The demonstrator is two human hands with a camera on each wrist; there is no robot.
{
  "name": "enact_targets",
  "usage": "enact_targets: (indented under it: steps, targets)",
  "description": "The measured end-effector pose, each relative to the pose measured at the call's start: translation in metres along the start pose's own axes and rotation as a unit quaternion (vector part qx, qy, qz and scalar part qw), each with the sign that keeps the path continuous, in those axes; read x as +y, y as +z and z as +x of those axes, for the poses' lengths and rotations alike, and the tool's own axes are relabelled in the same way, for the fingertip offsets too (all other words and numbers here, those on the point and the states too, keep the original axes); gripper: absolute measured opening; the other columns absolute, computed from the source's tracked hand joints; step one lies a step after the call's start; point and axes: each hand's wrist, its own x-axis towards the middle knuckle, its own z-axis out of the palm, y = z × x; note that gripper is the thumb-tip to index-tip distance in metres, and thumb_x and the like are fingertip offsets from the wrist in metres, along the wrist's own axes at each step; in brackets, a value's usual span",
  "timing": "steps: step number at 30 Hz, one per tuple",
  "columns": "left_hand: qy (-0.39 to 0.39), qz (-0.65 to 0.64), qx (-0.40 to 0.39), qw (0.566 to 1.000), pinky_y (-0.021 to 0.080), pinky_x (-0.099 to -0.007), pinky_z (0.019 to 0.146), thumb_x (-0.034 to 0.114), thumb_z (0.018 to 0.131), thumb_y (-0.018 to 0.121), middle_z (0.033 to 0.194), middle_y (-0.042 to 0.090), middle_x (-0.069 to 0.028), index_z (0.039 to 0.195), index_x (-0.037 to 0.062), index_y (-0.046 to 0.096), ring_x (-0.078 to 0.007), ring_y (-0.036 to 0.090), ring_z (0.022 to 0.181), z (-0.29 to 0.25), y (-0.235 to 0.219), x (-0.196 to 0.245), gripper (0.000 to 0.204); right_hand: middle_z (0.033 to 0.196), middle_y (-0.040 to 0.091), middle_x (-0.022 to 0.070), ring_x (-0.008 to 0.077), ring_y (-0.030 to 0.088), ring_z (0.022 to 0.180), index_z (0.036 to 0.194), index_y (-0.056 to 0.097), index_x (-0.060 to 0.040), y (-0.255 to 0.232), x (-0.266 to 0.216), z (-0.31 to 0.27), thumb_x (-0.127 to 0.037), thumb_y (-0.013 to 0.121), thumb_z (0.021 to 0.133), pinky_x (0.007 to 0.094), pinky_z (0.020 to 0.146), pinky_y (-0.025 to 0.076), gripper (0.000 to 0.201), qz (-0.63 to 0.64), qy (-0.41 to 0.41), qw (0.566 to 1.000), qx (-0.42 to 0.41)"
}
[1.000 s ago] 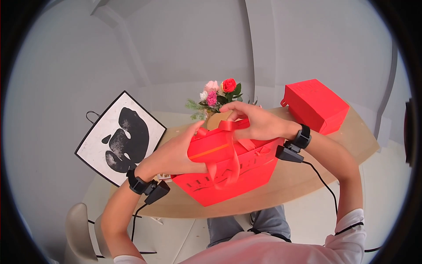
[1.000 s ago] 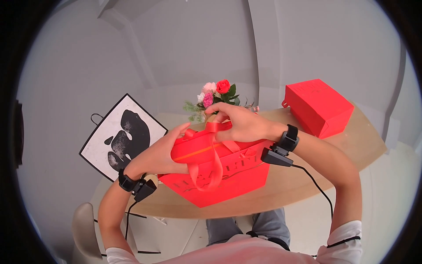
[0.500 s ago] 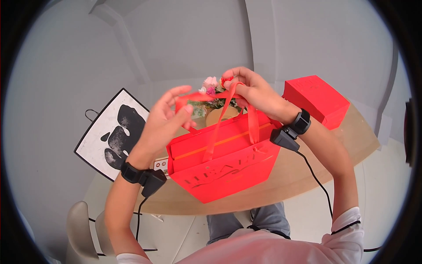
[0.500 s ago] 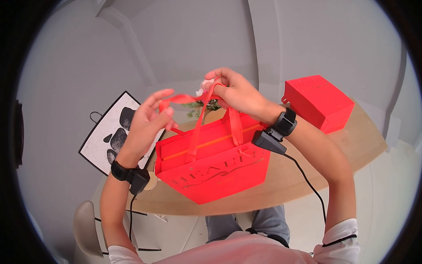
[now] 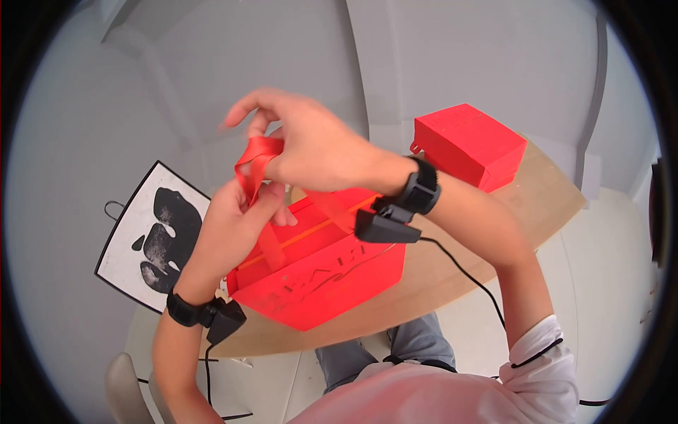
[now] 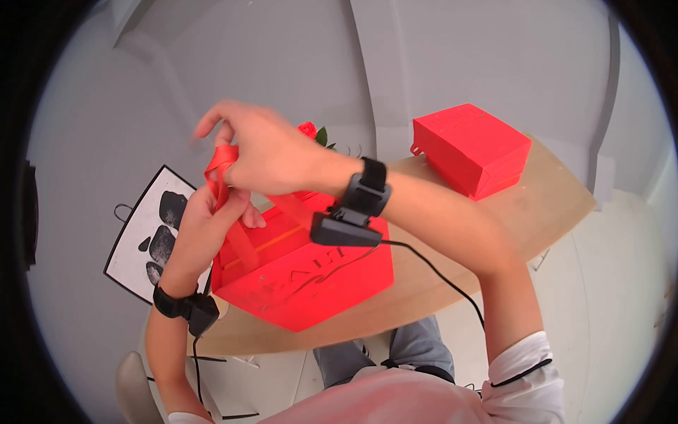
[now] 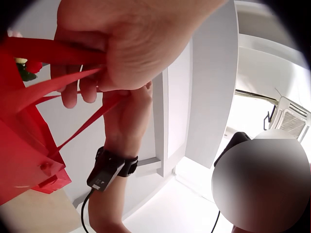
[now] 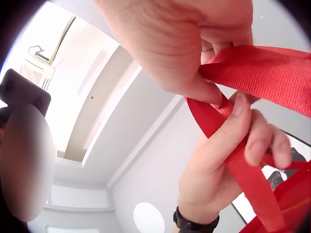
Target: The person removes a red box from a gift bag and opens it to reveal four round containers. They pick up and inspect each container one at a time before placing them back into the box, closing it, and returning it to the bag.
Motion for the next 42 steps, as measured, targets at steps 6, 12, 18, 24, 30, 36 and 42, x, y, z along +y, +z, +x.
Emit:
enact_targets:
  steps: [6,12,18,24,30,36,42]
  targets:
    - [-0.042,-0.047,-0.001,0.998,0.031,-0.0247,0.052,0.010,0.099,0.043,0.059,0.034,0.0059,0.097,0.0023,0.057,-0.0070,0.035,0.050,0.010,-0.023,0.011,0.015,0.111,0.066,0.0123,0.0225,0.063,0.109,0.138,0.045,-0.0007,-0.017,0.005,-0.009,-0.033,0.081,0.081,0.0358,0.094,0.050,0.075,-0.072,0.155,0.984,-0.058]
    - [-0.024,-0.088,-0.005,0.996,0.025,-0.0239,0.050,0.004,0.094,0.042,0.060,0.031,0.0082,0.099,0.0034,0.055,-0.0044,0.028,0.050,0.029,-0.035,0.010,0.014,0.140,0.053,0.0230,0.0356,0.051,0.133,0.155,0.026,0.0005,-0.045,0.026,-0.052,-0.051,0.089,0.068,0.0434,0.112,0.040,0.119,-0.165,0.199,0.942,-0.216]
    - [-0.030,-0.105,-0.004,0.994,0.023,-0.0235,0.050,0.000,0.093,0.040,0.061,0.030,0.0090,0.100,0.0034,0.057,-0.0034,0.026,0.051,0.049,-0.035,0.017,0.018,0.146,0.045,0.0233,0.0355,0.045,0.137,0.155,0.026,-0.0006,-0.061,0.048,-0.084,-0.047,0.092,0.065,0.0429,0.115,0.039,0.121,-0.174,0.227,0.927,-0.244]
    - [-0.033,-0.057,-0.012,0.998,0.016,-0.0229,0.046,-0.001,0.091,0.041,0.061,0.031,0.0100,0.098,0.0028,0.058,-0.0021,0.023,0.050,0.055,-0.023,0.038,0.019,0.141,0.050,0.0224,0.0364,0.048,0.134,0.151,0.034,0.0022,-0.057,0.051,-0.085,-0.046,0.090,0.067,0.0428,0.112,0.040,0.112,-0.202,0.193,0.934,-0.223]
    - [-0.012,-0.032,0.019,0.999,0.013,-0.0240,0.044,0.000,0.088,0.044,0.059,0.029,0.0105,0.085,0.0034,0.060,-0.0016,0.018,0.048,0.051,-0.032,0.047,0.017,0.142,0.050,0.0237,0.0358,0.048,0.134,0.149,0.035,0.0053,-0.045,0.055,-0.089,-0.046,0.089,0.068,0.0428,0.111,0.041,0.111,-0.203,0.126,0.953,-0.184]
    - [0.009,-0.011,0.022,1.000,0.012,-0.0242,0.044,0.002,0.087,0.044,0.058,0.028,0.0103,0.083,0.0022,0.059,-0.0017,0.017,0.047,0.050,-0.041,0.060,0.016,0.147,0.046,0.0246,0.0352,0.046,0.137,0.151,0.033,0.0038,-0.035,0.037,-0.082,-0.046,0.089,0.069,0.0427,0.112,0.040,0.111,-0.130,0.153,0.959,-0.201]
    - [0.035,-0.056,0.048,0.997,0.014,-0.0247,0.044,0.001,0.087,0.043,0.056,0.030,0.0095,0.078,0.0023,0.061,-0.0027,0.018,0.046,0.044,-0.041,0.082,0.020,0.154,0.037,0.0215,0.0328,0.040,0.142,0.156,0.023,-0.0015,-0.049,0.043,-0.104,-0.042,0.092,0.066,0.0431,0.117,0.035,0.120,-0.047,0.114,0.989,-0.077]
